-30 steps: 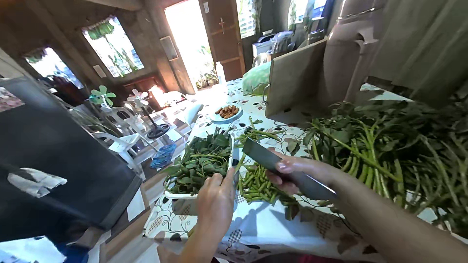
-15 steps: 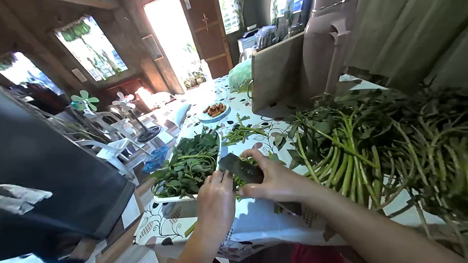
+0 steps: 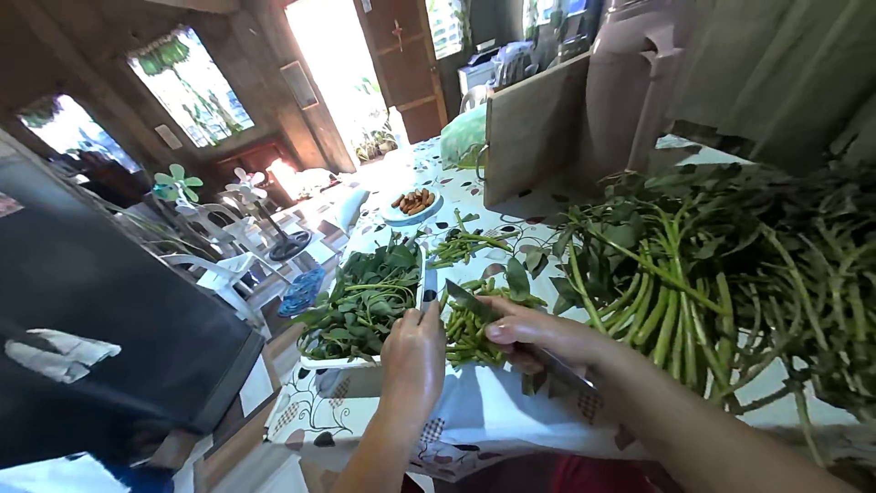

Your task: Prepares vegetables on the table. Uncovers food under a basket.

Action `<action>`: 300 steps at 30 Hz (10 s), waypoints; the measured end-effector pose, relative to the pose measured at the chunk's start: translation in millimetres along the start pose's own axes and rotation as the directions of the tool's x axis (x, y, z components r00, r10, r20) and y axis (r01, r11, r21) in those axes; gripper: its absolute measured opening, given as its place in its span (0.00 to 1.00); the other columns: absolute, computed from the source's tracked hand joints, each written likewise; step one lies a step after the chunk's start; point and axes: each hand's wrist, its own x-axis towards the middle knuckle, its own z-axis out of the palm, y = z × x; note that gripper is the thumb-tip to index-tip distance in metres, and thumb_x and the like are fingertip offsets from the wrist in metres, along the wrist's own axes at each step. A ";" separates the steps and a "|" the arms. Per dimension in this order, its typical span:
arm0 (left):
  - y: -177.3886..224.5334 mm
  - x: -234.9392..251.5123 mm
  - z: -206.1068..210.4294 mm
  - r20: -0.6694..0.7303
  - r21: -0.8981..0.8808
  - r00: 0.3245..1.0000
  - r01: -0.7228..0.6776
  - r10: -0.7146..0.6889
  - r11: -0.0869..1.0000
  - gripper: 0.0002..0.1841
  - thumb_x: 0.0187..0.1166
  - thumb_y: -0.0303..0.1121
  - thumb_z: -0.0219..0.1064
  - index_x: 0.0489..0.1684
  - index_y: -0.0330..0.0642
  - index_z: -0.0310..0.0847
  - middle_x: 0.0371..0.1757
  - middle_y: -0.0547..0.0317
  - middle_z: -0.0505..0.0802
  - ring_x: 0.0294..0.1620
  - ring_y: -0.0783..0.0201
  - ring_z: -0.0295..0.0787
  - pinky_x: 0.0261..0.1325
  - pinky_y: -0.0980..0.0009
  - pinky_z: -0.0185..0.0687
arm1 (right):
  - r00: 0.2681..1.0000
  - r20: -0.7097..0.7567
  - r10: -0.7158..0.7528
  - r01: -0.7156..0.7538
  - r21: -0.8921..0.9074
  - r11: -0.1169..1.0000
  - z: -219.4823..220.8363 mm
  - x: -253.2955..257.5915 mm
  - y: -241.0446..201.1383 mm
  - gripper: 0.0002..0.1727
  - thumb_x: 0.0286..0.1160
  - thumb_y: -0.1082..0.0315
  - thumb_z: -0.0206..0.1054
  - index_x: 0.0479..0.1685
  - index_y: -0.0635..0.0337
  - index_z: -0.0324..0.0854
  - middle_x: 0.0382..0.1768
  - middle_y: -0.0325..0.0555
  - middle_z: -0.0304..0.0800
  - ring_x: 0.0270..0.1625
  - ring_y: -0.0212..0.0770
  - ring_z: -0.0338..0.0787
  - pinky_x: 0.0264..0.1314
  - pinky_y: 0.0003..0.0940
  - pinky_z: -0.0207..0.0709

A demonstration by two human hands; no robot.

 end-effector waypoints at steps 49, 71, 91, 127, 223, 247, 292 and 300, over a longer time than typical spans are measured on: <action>-105.9 1.2 -52.3 0.041 -0.683 0.847 0.411 -0.531 0.603 0.08 0.80 0.24 0.67 0.49 0.31 0.88 0.37 0.56 0.92 0.30 0.73 0.85 0.36 0.77 0.81 | 0.934 0.346 -0.087 0.025 0.180 0.983 54.0 120.7 -61.0 0.24 0.88 0.39 0.44 0.43 0.50 0.70 0.19 0.35 0.77 0.11 0.24 0.75 0.14 0.15 0.73; -19.5 41.4 -35.1 0.358 -0.555 0.925 0.320 -0.126 0.768 0.11 0.87 0.32 0.62 0.47 0.35 0.88 0.34 0.61 0.90 0.25 0.77 0.82 0.32 0.78 0.81 | 0.914 -0.247 -0.322 0.178 -0.467 0.866 16.8 33.0 -40.1 0.46 0.61 0.45 0.78 0.82 0.50 0.63 0.41 0.46 0.88 0.39 0.37 0.88 0.45 0.42 0.83; 3.4 31.8 5.8 0.251 -0.500 0.967 0.162 -0.037 0.851 0.14 0.87 0.33 0.60 0.57 0.34 0.88 0.42 0.53 0.92 0.37 0.72 0.84 0.47 0.76 0.79 | 0.989 -0.086 -0.117 0.123 0.065 0.990 -11.2 8.9 0.1 0.44 0.69 0.40 0.62 0.84 0.49 0.50 0.24 0.29 0.69 0.16 0.22 0.66 0.18 0.16 0.64; 6.5 26.2 17.6 -0.003 -0.467 0.999 -0.036 0.040 0.884 0.09 0.80 0.25 0.64 0.41 0.32 0.91 0.33 0.52 0.92 0.32 0.69 0.84 0.43 0.76 0.81 | 0.988 -0.086 -0.130 0.129 -0.006 0.992 -2.3 10.1 4.9 0.53 0.58 0.49 0.76 0.85 0.46 0.44 0.30 0.27 0.79 0.21 0.16 0.74 0.24 0.13 0.69; 17.2 49.5 11.0 0.189 -0.549 0.960 0.276 -0.204 0.789 0.07 0.78 0.25 0.70 0.47 0.33 0.88 0.41 0.49 0.92 0.47 0.59 0.90 0.58 0.57 0.83 | 0.954 -0.284 -0.096 0.034 -0.219 0.975 8.6 36.2 -31.2 0.46 0.66 0.50 0.77 0.83 0.50 0.56 0.48 0.51 0.85 0.41 0.37 0.84 0.44 0.37 0.78; 12.5 -19.3 26.7 0.537 -0.320 0.842 0.147 0.051 0.936 0.64 0.61 0.64 0.79 0.96 0.39 0.44 0.94 0.29 0.44 0.93 0.23 0.34 0.86 0.27 0.41 | 0.905 -0.426 0.023 0.149 0.366 0.919 -23.7 -60.0 31.7 0.30 0.89 0.44 0.43 0.80 0.52 0.58 0.31 0.41 0.87 0.16 0.25 0.77 0.19 0.17 0.74; 155.0 128.0 56.5 0.723 -0.218 0.635 -0.167 0.274 0.962 0.24 0.88 0.51 0.59 0.44 0.36 0.88 0.46 0.42 0.91 0.54 0.43 0.89 0.58 0.41 0.80 | 0.609 -0.640 -0.468 0.792 0.454 0.408 -23.2 -89.7 109.8 0.35 0.61 0.39 0.78 0.56 0.57 0.78 0.42 0.42 0.86 0.31 0.33 0.87 0.31 0.27 0.83; 175.0 145.9 80.4 0.670 -0.199 0.736 0.050 0.098 0.979 0.29 0.95 0.48 0.41 0.53 0.32 0.85 0.54 0.35 0.90 0.61 0.40 0.88 0.60 0.38 0.79 | 0.588 -0.596 -0.547 0.808 0.457 0.371 -25.1 -88.7 113.6 0.35 0.62 0.38 0.77 0.58 0.58 0.80 0.45 0.43 0.86 0.33 0.34 0.87 0.34 0.27 0.83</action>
